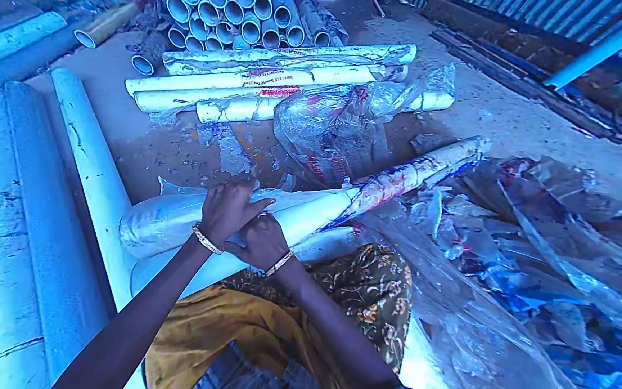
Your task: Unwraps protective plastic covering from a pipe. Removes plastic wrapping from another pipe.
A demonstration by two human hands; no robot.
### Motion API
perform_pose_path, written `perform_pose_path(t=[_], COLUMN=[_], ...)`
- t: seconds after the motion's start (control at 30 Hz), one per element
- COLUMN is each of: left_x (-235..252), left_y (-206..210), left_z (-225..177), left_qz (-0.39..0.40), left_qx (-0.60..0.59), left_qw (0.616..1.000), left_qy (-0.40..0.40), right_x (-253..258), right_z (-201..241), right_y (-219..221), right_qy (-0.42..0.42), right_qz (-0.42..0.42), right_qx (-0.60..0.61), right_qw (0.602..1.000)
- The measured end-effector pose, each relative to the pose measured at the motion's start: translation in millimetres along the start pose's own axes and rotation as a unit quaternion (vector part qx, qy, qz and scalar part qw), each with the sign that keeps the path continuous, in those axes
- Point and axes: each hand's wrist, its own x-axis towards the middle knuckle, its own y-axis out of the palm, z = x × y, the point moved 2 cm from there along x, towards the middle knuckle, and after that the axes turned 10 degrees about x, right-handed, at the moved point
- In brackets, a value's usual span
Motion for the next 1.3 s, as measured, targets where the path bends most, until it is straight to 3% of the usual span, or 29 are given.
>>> perform_pose_path(t=[0.1, 0.27, 0.43, 0.53, 0.63, 0.87, 0.97, 1.13, 1.23, 1.3], left_x=[3, 29, 57, 81, 107, 162, 165, 118, 35, -33], left_y=[3, 24, 56, 85, 112, 103, 90, -4, -55, -64], left_z=[1, 27, 47, 56, 57, 36, 30, 92, 145, 171], left_qz=[-0.021, -0.116, -0.069, 0.049, 0.101, 0.165, 0.159, -0.016, -0.100, -0.109], left_qx=[0.025, 0.085, 0.102, 0.089, 0.093, 0.161, 0.169, 0.048, -0.073, -0.137], left_qw=[0.999, 0.989, 0.990, 0.995, 0.990, 0.955, 0.945, 0.991, 0.990, 0.983], left_qy=[-0.009, 0.042, 0.064, 0.022, 0.024, 0.185, 0.232, 0.128, 0.062, 0.050], right_x=[-6, -25, -49, -60, -64, -74, -75, -61, -58, -59], right_z=[9, 2, 0, -1, -6, -7, -13, -14, -15, -16], right_y=[11, 39, 53, 60, 59, 66, 65, 60, 60, 61], right_qy=[0.042, 0.022, -0.015, -0.014, -0.018, -0.029, -0.035, -0.022, -0.028, -0.030], right_qz=[0.013, -0.083, -0.154, -0.171, -0.182, -0.245, -0.251, -0.216, -0.217, -0.213], right_qx=[-0.023, -0.029, -0.084, -0.090, -0.090, -0.104, -0.088, -0.075, -0.077, -0.082], right_qw=[0.999, 0.996, 0.984, 0.981, 0.979, 0.964, 0.963, 0.973, 0.973, 0.973])
